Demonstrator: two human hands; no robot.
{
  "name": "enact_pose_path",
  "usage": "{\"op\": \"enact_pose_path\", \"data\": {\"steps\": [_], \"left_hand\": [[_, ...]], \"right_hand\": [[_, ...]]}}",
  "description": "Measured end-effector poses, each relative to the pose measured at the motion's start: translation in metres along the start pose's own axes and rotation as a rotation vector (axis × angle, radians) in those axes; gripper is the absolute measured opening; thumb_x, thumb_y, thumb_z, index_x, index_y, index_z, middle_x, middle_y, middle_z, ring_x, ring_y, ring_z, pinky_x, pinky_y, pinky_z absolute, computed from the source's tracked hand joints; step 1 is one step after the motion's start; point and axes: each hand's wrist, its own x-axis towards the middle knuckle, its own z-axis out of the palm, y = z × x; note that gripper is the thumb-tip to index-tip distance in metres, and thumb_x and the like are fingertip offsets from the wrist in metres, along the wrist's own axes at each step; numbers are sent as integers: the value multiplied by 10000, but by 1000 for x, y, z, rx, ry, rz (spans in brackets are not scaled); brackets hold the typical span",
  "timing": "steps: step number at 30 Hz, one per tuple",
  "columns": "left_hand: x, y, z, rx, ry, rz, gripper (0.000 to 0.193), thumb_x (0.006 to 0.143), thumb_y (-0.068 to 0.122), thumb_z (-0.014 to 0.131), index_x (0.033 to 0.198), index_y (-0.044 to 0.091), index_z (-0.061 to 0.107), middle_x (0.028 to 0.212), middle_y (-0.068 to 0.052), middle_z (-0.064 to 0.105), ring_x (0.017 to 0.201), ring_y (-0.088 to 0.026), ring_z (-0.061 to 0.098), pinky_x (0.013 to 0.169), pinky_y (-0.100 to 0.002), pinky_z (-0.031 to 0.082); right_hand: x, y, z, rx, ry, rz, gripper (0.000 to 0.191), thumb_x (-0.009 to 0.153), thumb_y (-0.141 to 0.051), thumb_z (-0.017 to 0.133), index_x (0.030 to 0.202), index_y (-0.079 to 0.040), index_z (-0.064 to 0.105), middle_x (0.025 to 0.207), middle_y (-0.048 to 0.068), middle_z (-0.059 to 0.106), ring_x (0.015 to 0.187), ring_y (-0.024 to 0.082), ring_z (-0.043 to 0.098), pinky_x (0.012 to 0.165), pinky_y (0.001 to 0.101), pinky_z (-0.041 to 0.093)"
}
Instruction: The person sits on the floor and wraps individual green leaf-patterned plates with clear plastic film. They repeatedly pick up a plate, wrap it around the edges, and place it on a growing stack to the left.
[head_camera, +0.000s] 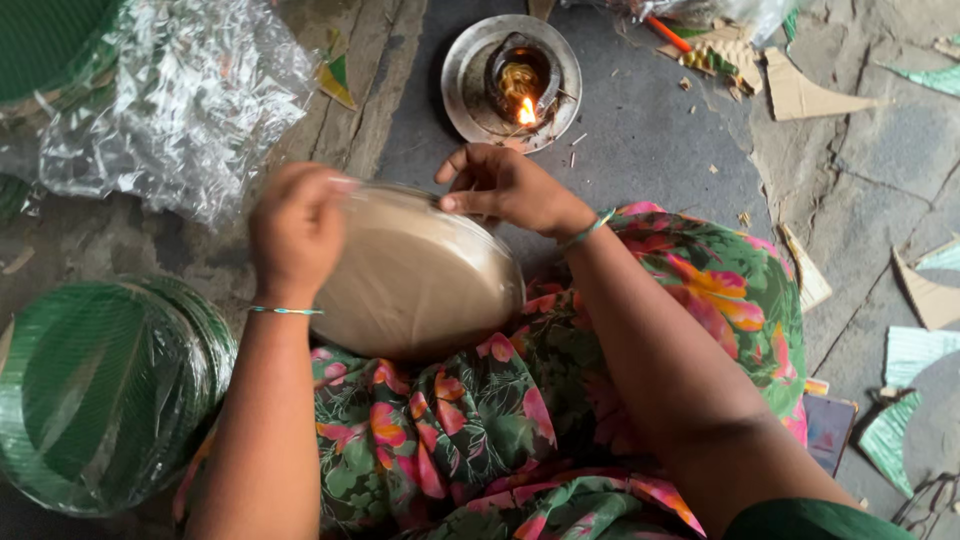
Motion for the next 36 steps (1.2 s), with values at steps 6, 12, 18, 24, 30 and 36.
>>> {"op": "enact_pose_path", "data": {"steps": [6, 12, 18, 24, 30, 36], "left_hand": [[19, 37, 25, 35, -144, -122, 132, 1063, 133, 627, 974, 38, 608, 958, -167, 688, 910, -410, 673, 743, -474, 521], [-8, -29, 47, 52, 22, -502, 263, 1092, 288, 468, 1105, 53, 585, 1039, -151, 743, 975, -402, 697, 784, -487, 541], [-92, -104, 49, -127, -295, -959, 594, 1018, 538, 592, 1071, -54, 600, 967, -203, 641, 891, -348, 596, 765, -476, 516], [-92, -91, 38, -200, -458, -1074, 640, 775, 569, 824, 1010, -5, 665, 902, -104, 690, 767, -168, 615, 688, -362, 516], [-64, -77, -10, -592, -27, -887, 626, 739, 409, 920, 1162, 36, 648, 1091, -12, 708, 971, -100, 656, 870, -285, 543], [-45, -16, -90, -216, 48, -361, 637, 653, 260, 976, 1127, 49, 605, 1020, -40, 592, 947, -189, 569, 860, -369, 513]], "right_hand": [[9, -5, 25, -315, 115, -450, 113, 956, -134, 819, 985, -30, 785, 924, 19, 726, 820, 125, 641, 757, 273, 524], [7, 33, 22, -459, 375, -436, 142, 948, -141, 765, 973, -3, 739, 1016, 74, 659, 877, 155, 668, 693, 286, 560], [37, 101, -54, 48, 851, 39, 203, 957, -171, 751, 902, 24, 752, 784, 41, 721, 659, 93, 631, 581, 244, 520], [35, 96, -64, 205, 771, 105, 134, 919, -116, 785, 886, 9, 751, 741, 39, 692, 571, 96, 580, 495, 237, 465], [2, 46, -55, 367, 214, 13, 89, 876, -58, 788, 922, -52, 712, 892, 13, 726, 767, 107, 674, 689, 272, 554], [3, 19, -26, 435, -157, -260, 163, 907, 7, 815, 1021, -44, 709, 959, 11, 681, 923, 111, 629, 836, 265, 502]]}}
